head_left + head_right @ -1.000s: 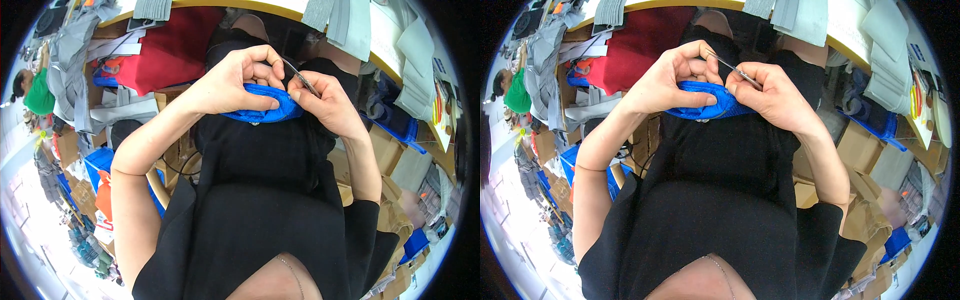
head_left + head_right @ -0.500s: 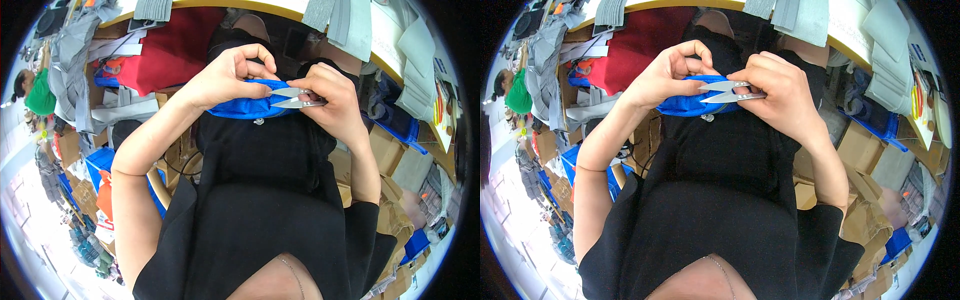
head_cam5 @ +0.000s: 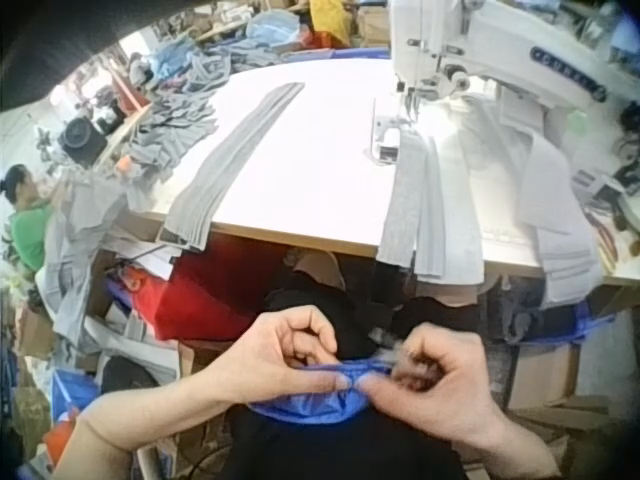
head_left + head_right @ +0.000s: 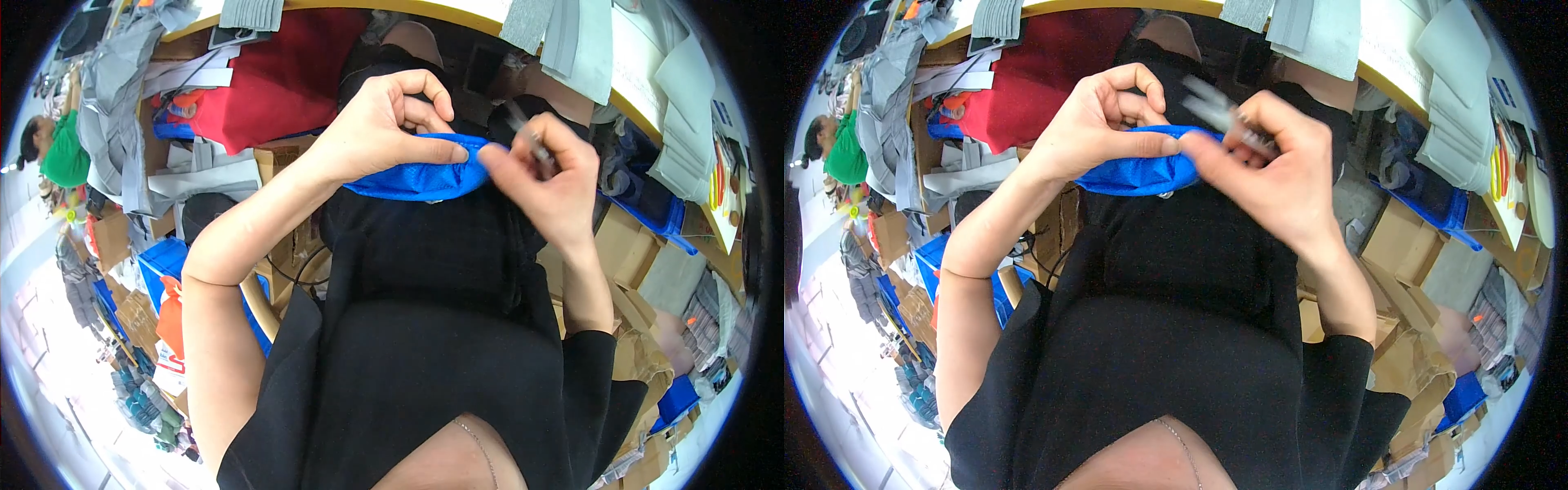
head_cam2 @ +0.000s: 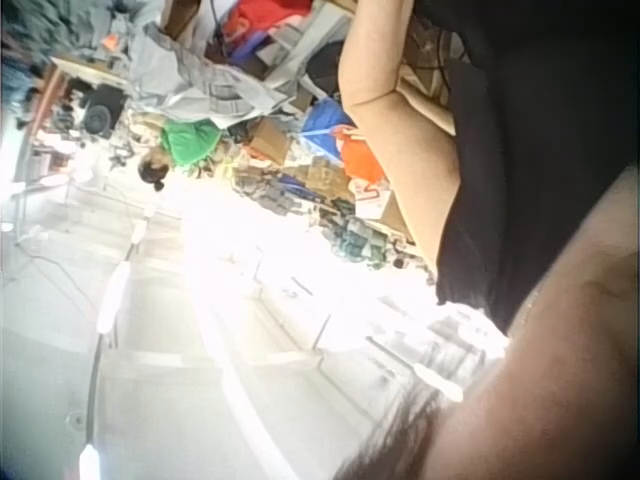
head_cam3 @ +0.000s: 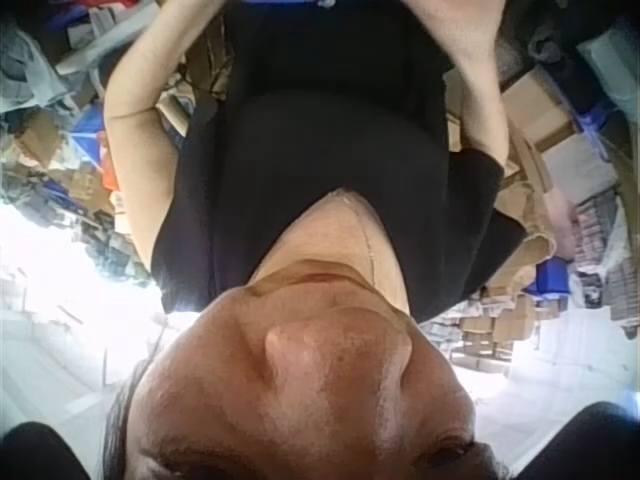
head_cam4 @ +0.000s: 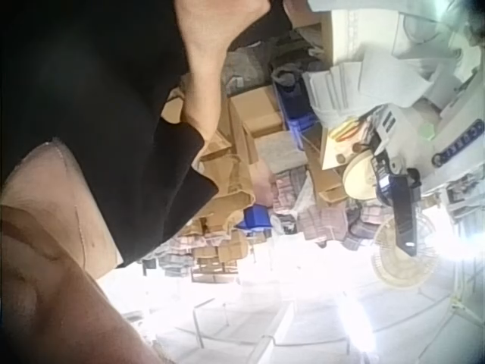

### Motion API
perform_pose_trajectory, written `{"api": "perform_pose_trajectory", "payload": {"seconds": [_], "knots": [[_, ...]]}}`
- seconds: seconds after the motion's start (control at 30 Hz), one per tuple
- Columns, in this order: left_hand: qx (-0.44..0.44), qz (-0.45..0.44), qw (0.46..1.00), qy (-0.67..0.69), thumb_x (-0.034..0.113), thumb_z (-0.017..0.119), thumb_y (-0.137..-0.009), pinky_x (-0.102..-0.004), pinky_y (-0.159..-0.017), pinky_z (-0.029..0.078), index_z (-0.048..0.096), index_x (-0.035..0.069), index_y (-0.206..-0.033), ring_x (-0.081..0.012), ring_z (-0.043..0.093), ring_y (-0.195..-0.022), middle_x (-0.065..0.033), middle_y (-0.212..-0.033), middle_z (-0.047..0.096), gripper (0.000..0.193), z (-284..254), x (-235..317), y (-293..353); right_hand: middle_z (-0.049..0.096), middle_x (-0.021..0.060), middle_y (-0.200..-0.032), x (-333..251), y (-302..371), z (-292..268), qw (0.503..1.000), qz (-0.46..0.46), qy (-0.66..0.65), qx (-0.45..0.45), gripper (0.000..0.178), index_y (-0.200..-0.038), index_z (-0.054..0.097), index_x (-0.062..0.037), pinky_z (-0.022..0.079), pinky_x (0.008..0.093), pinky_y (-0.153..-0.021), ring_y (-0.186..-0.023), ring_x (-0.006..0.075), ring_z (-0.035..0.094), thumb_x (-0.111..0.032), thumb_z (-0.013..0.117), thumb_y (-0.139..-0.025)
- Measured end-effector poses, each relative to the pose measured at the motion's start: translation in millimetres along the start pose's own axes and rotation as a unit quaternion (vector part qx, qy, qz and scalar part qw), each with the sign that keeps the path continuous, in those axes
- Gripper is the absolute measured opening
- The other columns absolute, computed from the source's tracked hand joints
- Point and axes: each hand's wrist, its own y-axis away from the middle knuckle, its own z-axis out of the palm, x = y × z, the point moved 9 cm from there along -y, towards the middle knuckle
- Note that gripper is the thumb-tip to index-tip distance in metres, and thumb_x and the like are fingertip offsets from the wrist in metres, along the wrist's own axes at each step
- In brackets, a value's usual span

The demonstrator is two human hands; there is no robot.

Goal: Trimming loose threads and excess material from a blue zippered pouch using thread snips.

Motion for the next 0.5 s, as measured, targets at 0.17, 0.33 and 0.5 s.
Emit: {"api": "perform_pose_trajectory", "payload": {"seconds": [0.17, 0.33, 0.5], "knots": [[0.055, 0.089, 0.993, -0.060, -0.008, 0.072, -0.079, -0.0197, -0.076, 0.053, 0.054, 0.002, -0.100, -0.0075, 0.066, -0.087, -0.0071, -0.093, 0.071, 0.029, -1, 15, -2, 0.064, 0.0071, -0.070, -7, 7, 6, 0.998, 0.008, 0.037, 0.050, 0.020, -0.079, 0.065, -0.0006, 0.047, 0.0249, -0.055, -0.059, 0.0114, 0.061, -0.012, 0.080, -0.073], [0.051, 0.084, 0.993, -0.070, -0.007, 0.073, -0.080, -0.0197, -0.076, 0.053, 0.055, 0.002, -0.102, -0.0072, 0.065, -0.087, -0.0062, -0.093, 0.070, 0.029, 4, 19, -3, 0.065, 0.0071, -0.070, 1, 10, 4, 0.997, 0.032, 0.040, 0.051, 0.018, -0.085, 0.068, 0.0004, 0.047, 0.0242, -0.058, -0.061, 0.0106, 0.061, -0.009, 0.078, -0.074], [0.046, 0.062, 0.995, -0.067, -0.004, 0.073, -0.083, -0.0208, -0.077, 0.054, 0.055, 0.001, -0.105, -0.0083, 0.066, -0.086, -0.0065, -0.092, 0.071, 0.029, 3, 10, -8, 0.063, -0.0020, -0.071, 24, 6, 11, 0.986, 0.111, -0.120, 0.016, 0.010, -0.086, 0.069, 0.0023, 0.041, 0.0183, -0.057, -0.064, 0.0012, 0.053, -0.007, 0.073, -0.083]]}}
